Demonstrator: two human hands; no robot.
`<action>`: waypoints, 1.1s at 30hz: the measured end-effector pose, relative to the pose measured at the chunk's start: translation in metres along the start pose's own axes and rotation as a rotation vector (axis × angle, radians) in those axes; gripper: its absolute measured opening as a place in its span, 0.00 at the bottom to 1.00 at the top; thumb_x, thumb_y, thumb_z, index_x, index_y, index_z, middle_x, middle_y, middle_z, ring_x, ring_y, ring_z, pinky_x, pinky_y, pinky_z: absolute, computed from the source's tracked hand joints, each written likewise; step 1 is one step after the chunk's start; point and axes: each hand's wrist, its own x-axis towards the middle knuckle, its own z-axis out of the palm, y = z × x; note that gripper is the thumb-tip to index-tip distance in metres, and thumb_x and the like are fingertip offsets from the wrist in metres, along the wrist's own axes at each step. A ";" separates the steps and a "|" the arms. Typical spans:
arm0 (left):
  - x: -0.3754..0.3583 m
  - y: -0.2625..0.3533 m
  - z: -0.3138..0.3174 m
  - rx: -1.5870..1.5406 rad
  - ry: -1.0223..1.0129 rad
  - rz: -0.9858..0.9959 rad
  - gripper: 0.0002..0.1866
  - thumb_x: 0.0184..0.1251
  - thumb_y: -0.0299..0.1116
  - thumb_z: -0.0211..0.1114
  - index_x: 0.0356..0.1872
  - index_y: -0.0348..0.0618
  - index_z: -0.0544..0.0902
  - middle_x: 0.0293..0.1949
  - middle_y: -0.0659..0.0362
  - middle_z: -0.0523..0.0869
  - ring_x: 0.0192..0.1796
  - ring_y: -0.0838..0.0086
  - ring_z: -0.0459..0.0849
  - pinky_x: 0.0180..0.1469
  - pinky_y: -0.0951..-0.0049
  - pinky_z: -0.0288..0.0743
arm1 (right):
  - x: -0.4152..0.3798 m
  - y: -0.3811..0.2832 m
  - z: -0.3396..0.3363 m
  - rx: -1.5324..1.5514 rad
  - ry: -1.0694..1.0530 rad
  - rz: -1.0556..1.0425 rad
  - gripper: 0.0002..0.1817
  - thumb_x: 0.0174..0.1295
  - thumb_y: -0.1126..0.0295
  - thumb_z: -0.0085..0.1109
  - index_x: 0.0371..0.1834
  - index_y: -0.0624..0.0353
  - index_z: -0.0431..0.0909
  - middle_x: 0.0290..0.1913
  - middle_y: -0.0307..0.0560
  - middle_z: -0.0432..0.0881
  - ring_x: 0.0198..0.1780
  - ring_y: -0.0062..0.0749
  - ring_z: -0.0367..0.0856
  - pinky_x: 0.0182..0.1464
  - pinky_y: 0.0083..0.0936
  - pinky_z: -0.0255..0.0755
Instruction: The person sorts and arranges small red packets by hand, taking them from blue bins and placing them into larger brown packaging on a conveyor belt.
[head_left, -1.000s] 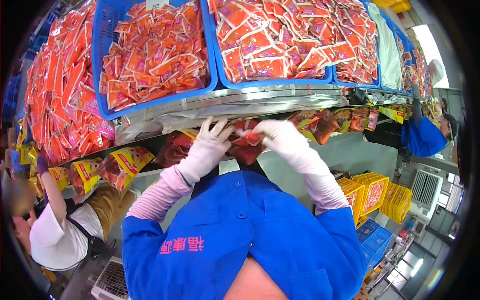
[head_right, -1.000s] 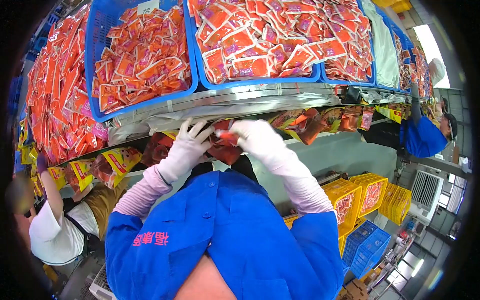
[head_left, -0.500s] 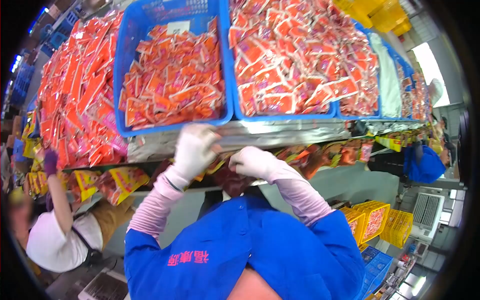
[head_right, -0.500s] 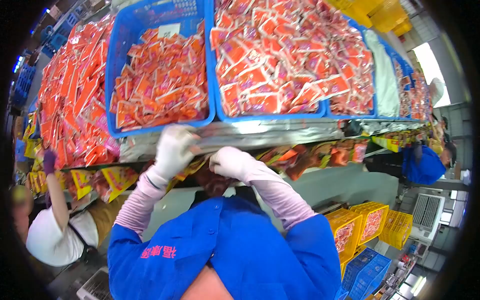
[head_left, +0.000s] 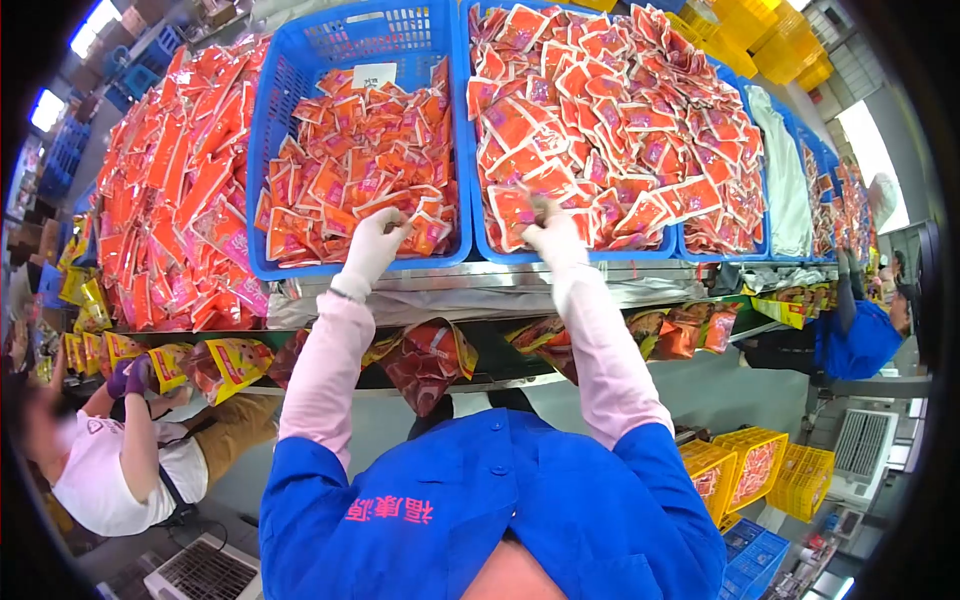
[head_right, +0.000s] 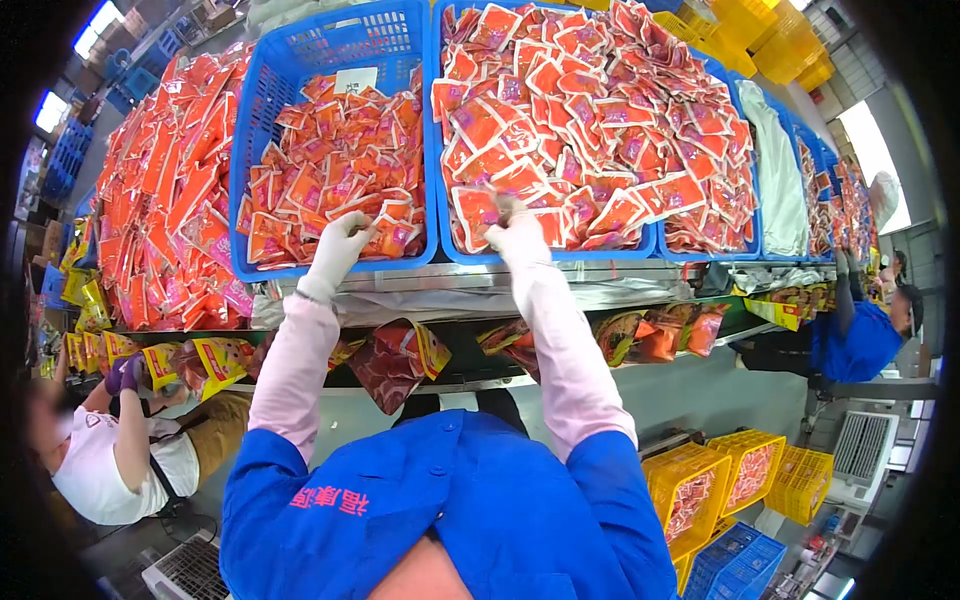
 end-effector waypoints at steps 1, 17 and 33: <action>-0.007 0.009 -0.003 0.010 0.001 -0.003 0.10 0.69 0.30 0.67 0.44 0.34 0.84 0.34 0.58 0.87 0.39 0.76 0.84 0.46 0.75 0.77 | -0.008 -0.012 -0.011 0.351 -0.092 0.008 0.32 0.55 0.79 0.69 0.66 0.64 0.74 0.46 0.42 0.87 0.44 0.22 0.83 0.49 0.23 0.77; -0.091 0.092 0.067 -0.683 -0.415 -0.166 0.12 0.78 0.33 0.57 0.51 0.37 0.82 0.47 0.58 0.87 0.46 0.77 0.86 0.52 0.75 0.82 | -0.150 -0.066 -0.040 -0.393 -0.534 -0.445 0.23 0.60 0.76 0.62 0.61 0.56 0.79 0.52 0.56 0.85 0.48 0.51 0.86 0.55 0.39 0.80; -0.199 0.044 0.067 0.681 -0.368 0.451 0.03 0.60 0.33 0.65 0.31 0.49 0.80 0.26 0.55 0.85 0.31 0.57 0.86 0.35 0.56 0.77 | -0.131 0.080 0.144 -1.042 -0.967 -0.078 0.17 0.59 0.57 0.62 0.48 0.51 0.89 0.49 0.51 0.90 0.49 0.46 0.89 0.53 0.41 0.80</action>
